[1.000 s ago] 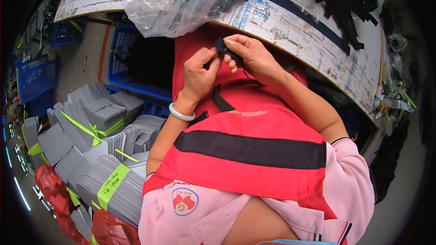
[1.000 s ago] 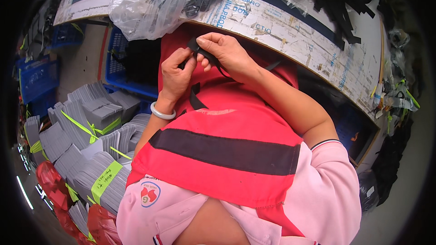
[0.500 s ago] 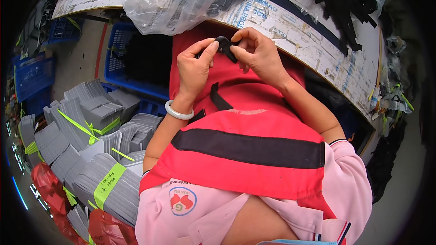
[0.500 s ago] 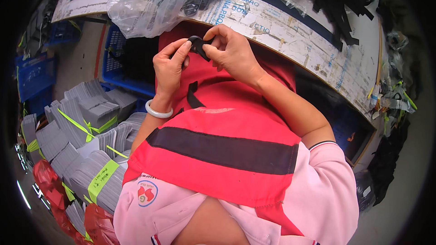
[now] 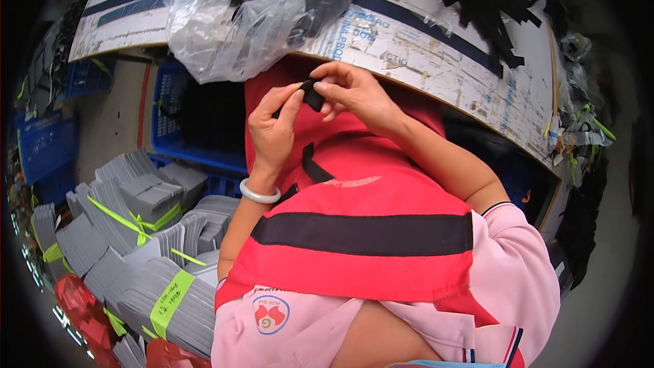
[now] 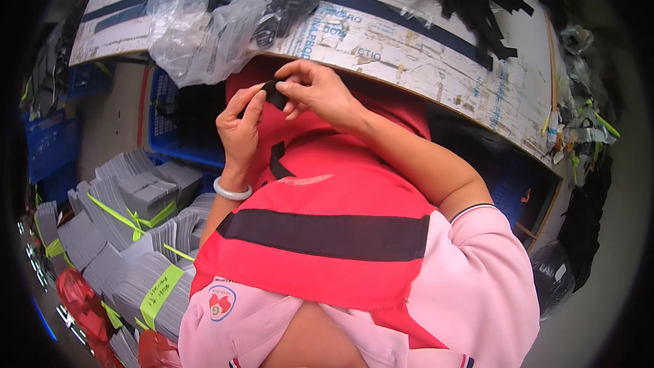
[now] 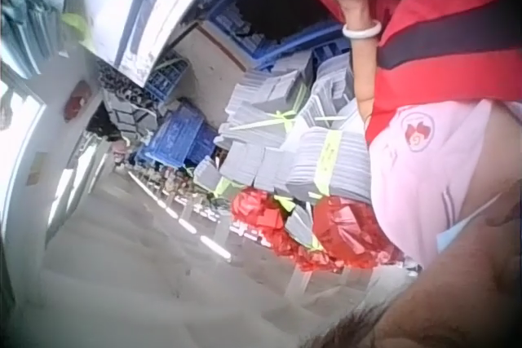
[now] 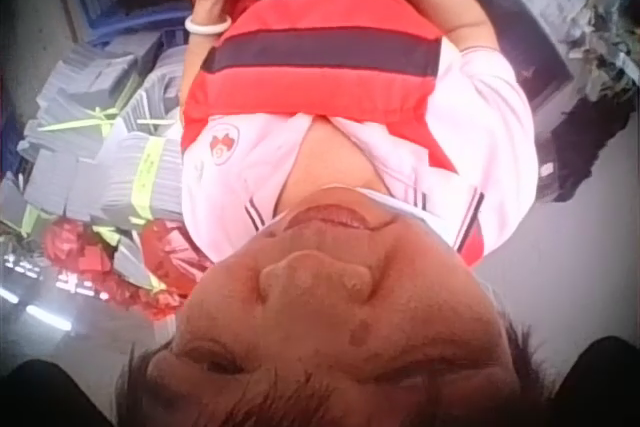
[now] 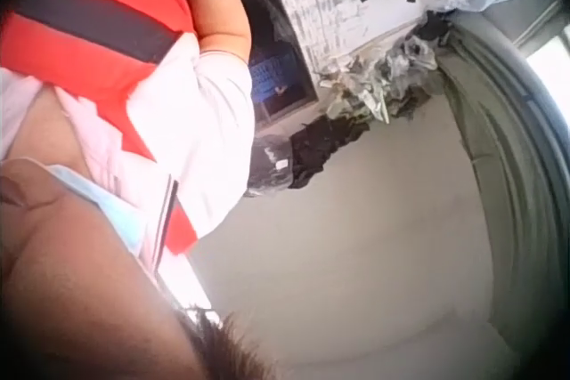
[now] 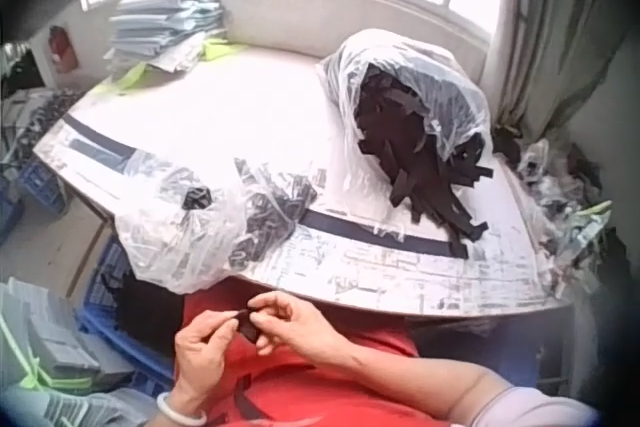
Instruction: Thread black straps through plastic buckles at a manufacturing workstation.
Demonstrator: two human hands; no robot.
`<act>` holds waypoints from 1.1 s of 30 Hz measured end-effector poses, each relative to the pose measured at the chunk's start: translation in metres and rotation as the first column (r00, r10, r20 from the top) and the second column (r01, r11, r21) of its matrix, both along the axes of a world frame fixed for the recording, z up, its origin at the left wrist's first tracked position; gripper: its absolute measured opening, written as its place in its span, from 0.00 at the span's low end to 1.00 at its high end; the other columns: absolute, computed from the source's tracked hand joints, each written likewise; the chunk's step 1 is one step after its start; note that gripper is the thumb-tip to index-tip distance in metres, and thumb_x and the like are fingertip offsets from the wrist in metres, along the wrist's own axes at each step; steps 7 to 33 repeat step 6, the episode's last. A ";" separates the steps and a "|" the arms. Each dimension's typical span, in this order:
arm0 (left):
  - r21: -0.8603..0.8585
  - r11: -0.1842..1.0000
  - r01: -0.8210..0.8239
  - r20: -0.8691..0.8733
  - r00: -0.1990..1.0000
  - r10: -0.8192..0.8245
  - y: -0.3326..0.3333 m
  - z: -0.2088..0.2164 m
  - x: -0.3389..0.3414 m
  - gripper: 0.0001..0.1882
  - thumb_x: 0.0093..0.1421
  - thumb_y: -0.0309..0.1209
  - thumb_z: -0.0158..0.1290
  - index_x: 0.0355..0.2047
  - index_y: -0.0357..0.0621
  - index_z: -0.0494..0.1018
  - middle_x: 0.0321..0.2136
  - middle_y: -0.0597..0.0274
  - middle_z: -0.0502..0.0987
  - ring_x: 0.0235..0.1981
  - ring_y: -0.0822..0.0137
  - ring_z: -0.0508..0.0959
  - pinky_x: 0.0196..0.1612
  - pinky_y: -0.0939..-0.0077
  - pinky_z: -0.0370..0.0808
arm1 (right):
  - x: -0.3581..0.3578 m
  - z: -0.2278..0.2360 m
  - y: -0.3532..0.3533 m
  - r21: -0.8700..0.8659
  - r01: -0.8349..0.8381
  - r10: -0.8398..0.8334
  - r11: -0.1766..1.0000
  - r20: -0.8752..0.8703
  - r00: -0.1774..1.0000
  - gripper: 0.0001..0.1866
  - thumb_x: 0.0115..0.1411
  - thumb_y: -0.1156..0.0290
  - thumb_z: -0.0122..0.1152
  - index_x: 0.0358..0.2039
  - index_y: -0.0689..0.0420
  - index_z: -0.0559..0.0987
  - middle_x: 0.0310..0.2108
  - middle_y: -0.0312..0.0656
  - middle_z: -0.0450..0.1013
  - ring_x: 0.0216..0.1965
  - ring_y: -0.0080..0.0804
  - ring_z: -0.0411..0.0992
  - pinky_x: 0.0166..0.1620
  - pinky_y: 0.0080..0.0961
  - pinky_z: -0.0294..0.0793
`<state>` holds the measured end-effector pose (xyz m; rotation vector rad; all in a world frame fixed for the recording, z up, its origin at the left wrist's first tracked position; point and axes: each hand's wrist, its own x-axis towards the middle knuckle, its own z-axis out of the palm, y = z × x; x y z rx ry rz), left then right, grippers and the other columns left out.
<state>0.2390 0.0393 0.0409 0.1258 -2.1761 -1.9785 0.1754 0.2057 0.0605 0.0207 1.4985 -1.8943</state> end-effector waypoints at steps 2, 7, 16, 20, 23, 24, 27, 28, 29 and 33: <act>0.018 1.000 0.025 0.032 0.999 -0.026 -0.005 -0.003 -0.003 0.06 0.60 0.19 0.54 0.38 0.32 0.78 0.31 0.62 0.78 0.32 0.73 0.76 0.37 0.81 0.71 | -0.008 -0.012 0.003 -0.056 -0.098 0.105 0.994 0.134 0.985 0.14 0.63 0.67 0.58 0.43 0.63 0.73 0.31 0.38 0.72 0.20 0.21 0.71 0.26 0.17 0.77; 0.095 0.985 0.140 0.151 0.976 -0.154 -0.013 -0.009 -0.008 0.07 0.60 0.18 0.53 0.38 0.34 0.79 0.31 0.60 0.79 0.34 0.72 0.76 0.40 0.81 0.71 | -0.031 -0.032 0.017 -0.121 -0.331 0.351 0.936 0.251 0.902 0.13 0.63 0.67 0.58 0.42 0.63 0.75 0.30 0.39 0.73 0.19 0.21 0.71 0.23 0.17 0.77; 0.095 0.985 0.140 0.151 0.976 -0.154 -0.013 -0.009 -0.008 0.07 0.60 0.18 0.53 0.38 0.34 0.79 0.31 0.60 0.79 0.34 0.72 0.76 0.40 0.81 0.71 | -0.031 -0.032 0.017 -0.121 -0.331 0.351 0.936 0.251 0.902 0.13 0.63 0.67 0.58 0.42 0.63 0.75 0.30 0.39 0.73 0.19 0.21 0.71 0.23 0.17 0.77; 0.095 0.985 0.140 0.151 0.976 -0.154 -0.013 -0.009 -0.008 0.07 0.60 0.18 0.53 0.38 0.34 0.79 0.31 0.60 0.79 0.34 0.72 0.76 0.40 0.81 0.71 | -0.031 -0.032 0.017 -0.121 -0.331 0.351 0.936 0.251 0.902 0.13 0.63 0.67 0.58 0.42 0.63 0.75 0.30 0.39 0.73 0.19 0.21 0.71 0.23 0.17 0.77; 0.095 0.985 0.140 0.151 0.976 -0.154 -0.013 -0.009 -0.008 0.07 0.60 0.18 0.53 0.38 0.34 0.79 0.31 0.60 0.79 0.34 0.72 0.76 0.40 0.81 0.71 | -0.031 -0.032 0.017 -0.121 -0.331 0.351 0.936 0.251 0.902 0.13 0.63 0.67 0.58 0.42 0.63 0.75 0.30 0.39 0.73 0.19 0.21 0.71 0.23 0.17 0.77; 0.095 0.985 0.140 0.151 0.976 -0.154 -0.013 -0.009 -0.008 0.07 0.60 0.18 0.53 0.38 0.34 0.79 0.31 0.60 0.79 0.34 0.72 0.76 0.40 0.81 0.71 | -0.031 -0.032 0.017 -0.121 -0.331 0.351 0.936 0.251 0.902 0.13 0.63 0.67 0.58 0.42 0.63 0.75 0.30 0.39 0.73 0.19 0.21 0.71 0.23 0.17 0.77; 0.095 0.985 0.140 0.151 0.976 -0.154 -0.013 -0.009 -0.008 0.07 0.60 0.18 0.53 0.38 0.34 0.79 0.31 0.60 0.79 0.34 0.72 0.76 0.40 0.81 0.71 | -0.031 -0.032 0.017 -0.121 -0.331 0.351 0.936 0.251 0.902 0.13 0.63 0.67 0.58 0.42 0.63 0.75 0.30 0.39 0.73 0.19 0.21 0.71 0.23 0.17 0.77; 0.095 0.985 0.140 0.151 0.976 -0.154 -0.013 -0.009 -0.008 0.07 0.60 0.18 0.53 0.38 0.34 0.79 0.31 0.60 0.79 0.34 0.72 0.76 0.40 0.81 0.71 | -0.031 -0.032 0.017 -0.121 -0.331 0.351 0.936 0.251 0.902 0.13 0.63 0.67 0.58 0.42 0.63 0.75 0.30 0.39 0.73 0.19 0.21 0.71 0.23 0.17 0.77; 0.095 0.985 0.140 0.151 0.976 -0.154 -0.013 -0.009 -0.008 0.07 0.60 0.18 0.53 0.38 0.34 0.79 0.31 0.60 0.79 0.34 0.72 0.76 0.40 0.81 0.71 | -0.031 -0.032 0.017 -0.121 -0.331 0.351 0.936 0.251 0.902 0.13 0.63 0.67 0.58 0.42 0.63 0.75 0.30 0.39 0.73 0.19 0.21 0.71 0.23 0.17 0.77; 0.095 0.985 0.140 0.151 0.976 -0.154 -0.013 -0.009 -0.008 0.07 0.60 0.18 0.53 0.38 0.34 0.79 0.31 0.60 0.79 0.34 0.72 0.76 0.40 0.81 0.71 | -0.031 -0.032 0.017 -0.121 -0.331 0.351 0.936 0.251 0.902 0.13 0.63 0.67 0.58 0.42 0.63 0.75 0.30 0.39 0.73 0.19 0.21 0.71 0.23 0.17 0.77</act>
